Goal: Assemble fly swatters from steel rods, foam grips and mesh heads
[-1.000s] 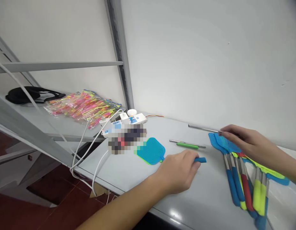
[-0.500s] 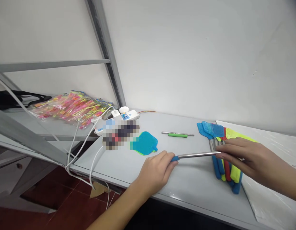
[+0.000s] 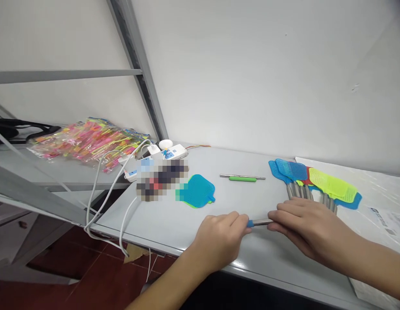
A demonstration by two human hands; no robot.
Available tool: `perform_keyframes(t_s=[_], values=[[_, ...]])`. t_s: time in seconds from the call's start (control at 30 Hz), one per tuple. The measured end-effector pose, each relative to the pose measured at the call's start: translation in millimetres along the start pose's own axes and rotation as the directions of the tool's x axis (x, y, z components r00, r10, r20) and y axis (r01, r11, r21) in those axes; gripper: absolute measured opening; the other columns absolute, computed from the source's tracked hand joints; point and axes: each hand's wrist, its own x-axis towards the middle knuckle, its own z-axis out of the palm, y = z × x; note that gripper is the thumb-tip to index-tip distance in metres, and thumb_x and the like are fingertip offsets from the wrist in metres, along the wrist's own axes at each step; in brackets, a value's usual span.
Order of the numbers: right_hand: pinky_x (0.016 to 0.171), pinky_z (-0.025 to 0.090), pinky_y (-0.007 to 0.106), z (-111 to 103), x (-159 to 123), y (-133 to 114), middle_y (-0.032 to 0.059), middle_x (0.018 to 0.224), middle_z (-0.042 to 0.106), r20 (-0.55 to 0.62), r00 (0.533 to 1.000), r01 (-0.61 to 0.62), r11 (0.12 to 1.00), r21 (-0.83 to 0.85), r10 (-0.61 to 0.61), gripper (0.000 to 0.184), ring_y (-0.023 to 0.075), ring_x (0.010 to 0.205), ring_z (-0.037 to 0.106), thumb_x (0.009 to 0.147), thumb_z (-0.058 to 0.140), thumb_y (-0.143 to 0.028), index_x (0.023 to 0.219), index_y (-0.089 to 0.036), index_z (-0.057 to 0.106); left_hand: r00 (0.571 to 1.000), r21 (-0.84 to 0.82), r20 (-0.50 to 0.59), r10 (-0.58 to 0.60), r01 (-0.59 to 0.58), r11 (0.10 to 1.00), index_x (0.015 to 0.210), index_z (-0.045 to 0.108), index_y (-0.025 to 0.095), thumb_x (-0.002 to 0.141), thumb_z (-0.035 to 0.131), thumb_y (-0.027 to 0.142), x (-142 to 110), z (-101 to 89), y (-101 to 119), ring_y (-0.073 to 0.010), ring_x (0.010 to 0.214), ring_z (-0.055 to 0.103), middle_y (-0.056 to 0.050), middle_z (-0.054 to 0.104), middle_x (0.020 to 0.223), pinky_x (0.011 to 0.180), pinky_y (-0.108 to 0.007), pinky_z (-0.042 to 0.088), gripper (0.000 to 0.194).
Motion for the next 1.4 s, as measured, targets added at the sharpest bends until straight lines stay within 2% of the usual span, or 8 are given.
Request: perform_keyframes(t_s=[0.47,0.57,0.67,0.77,0.9,1.07,1.2,1.4], values=[[0.061,0.036,0.031,19.3,37.4,-7.1,0.0011,0.067,0.059,-0.019,0.999,0.027,0.996,0.088,-0.025,0.023,0.0160,0.061,0.051,0.099,0.046,-0.025,0.087,-0.016,0.064,0.989,0.063,0.104,-0.107,0.101,0.993,0.088,0.050,0.021,0.099,0.034,0.023,-4.2,-22.5,-12.0,-0.0167,0.058,0.057,0.001,0.059,0.070,0.047,-0.029,0.025,0.019],[0.063,0.038,0.032,26.2,58.0,-9.1,0.0016,0.068,0.062,0.112,0.991,0.065,0.992,0.105,-0.077,0.030,0.0167,0.062,0.055,0.100,0.044,-0.028,0.082,-0.017,0.065,0.939,0.118,0.288,-0.187,0.159,0.980,0.091,0.051,0.021,0.090,0.043,0.013,-4.2,-39.7,-13.2,-0.0193,0.060,0.059,-0.001,0.062,0.075,0.049,-0.029,0.029,0.012],[0.066,0.041,0.035,23.3,82.7,-12.7,0.0024,0.070,0.065,0.333,0.930,0.115,0.984,0.135,-0.154,0.029,0.0191,0.064,0.059,0.097,0.050,-0.039,0.087,-0.018,0.068,0.858,0.147,0.431,-0.280,0.239,0.960,0.093,0.054,0.021,0.088,0.044,0.010,-9.2,-63.8,-17.3,-0.0209,0.061,0.061,-0.002,0.064,0.080,0.051,-0.029,0.033,0.016],[0.072,0.045,0.035,13.7,104.2,-9.0,0.0058,0.094,0.070,0.400,0.902,0.051,0.960,0.276,-0.163,0.038,0.0221,0.082,0.065,0.097,0.045,-0.049,0.115,-0.022,0.065,0.833,0.103,0.413,-0.369,0.359,0.928,0.100,0.057,0.023,0.098,0.035,0.022,-20.0,-90.8,-28.8,-0.0225,0.075,0.065,-0.003,0.067,0.086,0.061,-0.029,0.041,0.021],[0.085,0.046,0.034,24.3,123.7,7.8,0.0080,0.123,0.065,0.364,0.930,-0.188,0.913,0.362,0.047,0.044,0.0232,0.107,0.062,0.101,0.031,-0.046,0.131,-0.024,0.055,0.766,0.040,0.327,-0.553,0.574,0.818,0.103,0.059,0.025,0.101,0.031,0.033,-34.1,-115.2,-48.0,-0.0219,0.082,0.065,-0.003,0.068,0.087,0.071,-0.029,0.044,0.029],[0.069,0.046,0.037,71.6,144.6,16.7,0.0137,0.099,0.070,0.451,0.840,-0.398,0.907,0.137,0.301,0.054,0.0284,0.087,0.066,0.094,0.040,-0.059,0.121,-0.015,0.055,0.691,-0.006,0.354,-0.630,0.675,0.738,0.099,0.061,0.025,0.099,0.035,0.036,-42.3,-112.8,-59.7,-0.0216,0.079,0.064,-0.003,0.066,0.082,0.071,-0.029,0.043,0.028],[0.059,0.041,0.035,92.0,164.2,16.5,0.0152,0.090,0.069,0.487,0.816,-0.381,0.923,0.047,0.312,0.056,0.0286,0.077,0.065,0.089,0.042,-0.066,0.103,-0.015,0.058,0.685,-0.065,0.368,-0.629,0.693,0.718,0.096,0.060,0.025,0.099,0.036,0.035,-46.5,-103.6,-60.4,-0.0200,0.073,0.062,0.000,0.064,0.077,0.067,-0.028,0.041,0.026],[0.056,0.038,0.029,99.8,177.8,27.5,0.0081,0.078,0.069,0.527,0.806,-0.391,0.910,0.135,0.269,0.044,0.0209,0.071,0.063,0.088,0.050,-0.061,0.080,-0.019,0.063,0.683,-0.173,0.370,-0.630,0.717,0.676,0.092,0.057,0.024,0.100,0.033,0.033,-50.2,-97.0,-59.7,-0.0173,0.068,0.059,0.002,0.062,0.075,0.066,-0.028,0.038,0.027]])
